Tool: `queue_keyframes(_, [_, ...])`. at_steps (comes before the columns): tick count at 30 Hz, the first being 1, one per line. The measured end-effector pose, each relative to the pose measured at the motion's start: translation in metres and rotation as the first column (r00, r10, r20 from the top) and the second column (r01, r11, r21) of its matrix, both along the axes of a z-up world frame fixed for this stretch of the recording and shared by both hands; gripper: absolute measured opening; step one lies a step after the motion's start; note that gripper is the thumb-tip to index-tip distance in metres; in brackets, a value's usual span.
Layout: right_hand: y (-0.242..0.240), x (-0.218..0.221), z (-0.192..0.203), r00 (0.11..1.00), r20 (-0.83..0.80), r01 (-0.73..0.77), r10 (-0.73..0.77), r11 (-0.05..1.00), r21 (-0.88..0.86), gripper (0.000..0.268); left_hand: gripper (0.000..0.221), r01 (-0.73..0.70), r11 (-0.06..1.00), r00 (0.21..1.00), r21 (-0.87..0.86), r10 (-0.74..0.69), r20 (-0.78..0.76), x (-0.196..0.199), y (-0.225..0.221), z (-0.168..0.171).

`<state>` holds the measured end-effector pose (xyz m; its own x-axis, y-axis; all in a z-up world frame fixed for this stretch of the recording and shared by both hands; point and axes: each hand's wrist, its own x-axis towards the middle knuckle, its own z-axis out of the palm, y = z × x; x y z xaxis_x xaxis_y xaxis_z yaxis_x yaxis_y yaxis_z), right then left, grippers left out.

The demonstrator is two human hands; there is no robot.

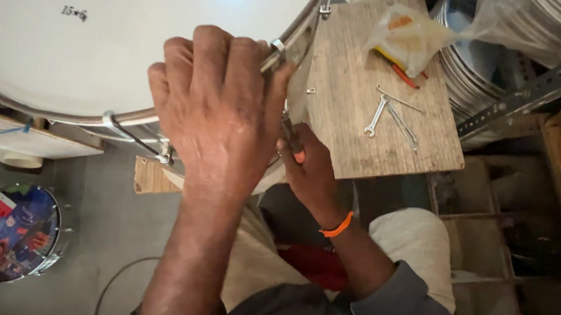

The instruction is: The person repairs a drum by using pliers and a wrench to turn the hardware on the shell and then handles a small metal rod.

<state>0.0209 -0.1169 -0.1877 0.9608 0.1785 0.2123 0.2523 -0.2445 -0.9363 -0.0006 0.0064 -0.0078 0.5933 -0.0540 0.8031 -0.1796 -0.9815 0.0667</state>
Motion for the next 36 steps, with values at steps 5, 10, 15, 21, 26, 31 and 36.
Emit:
queue_keyframes(5, [0.0, 0.003, -0.013, 0.987, 0.145, -0.086, 0.075, 0.994, 0.071, 0.02, 0.026, 0.001, 1.0, 1.0, -0.031, -0.001, 0.007, -0.002, -0.003, -0.002])
queue_keyframes(10, [-0.002, 0.02, -0.008, 0.903, -0.383, -0.104, 0.195, 0.964, 0.245, 0.032, 0.026, -0.006, 0.997, 1.0, -0.079, 0.007, 0.013, 0.009, -0.006, -0.002])
queue_keyframes(15, [-0.04, 0.025, 0.005, 0.836, -0.487, -0.239, 0.253, 0.967, 0.092, 0.047, 0.023, 0.038, 0.996, 0.999, -0.087, -0.041, -0.036, -0.001, -0.006, 0.008])
queue_keyframes(21, [-0.075, -0.006, -0.021, 0.687, -0.486, 0.167, 0.541, 0.533, 0.83, 0.024, 0.029, 0.049, 0.986, 0.997, -0.159, -0.058, -0.048, -0.023, 0.008, 0.008])
queue_keyframes(26, [-0.072, -0.055, -0.042, 0.684, -0.674, 0.15, 0.279, 0.851, 0.504, 0.036, 0.023, 0.044, 0.99, 0.999, -0.137, -0.044, -0.001, -0.01, 0.006, 0.003])
queue_keyframes(31, [-0.08, -0.047, 0.011, 0.928, -0.317, -0.097, 0.194, 0.95, 0.297, 0.031, 0.033, 0.036, 0.988, 0.998, -0.153, -0.042, -0.038, -0.017, 0.003, 0.001])
queue_keyframes(36, [-0.065, -0.014, 0.087, 0.985, 0.164, -0.069, 0.051, 0.992, 0.105, 0.025, 0.04, -0.066, 0.99, 0.998, -0.127, 0.066, -0.005, -0.008, -0.007, -0.002])
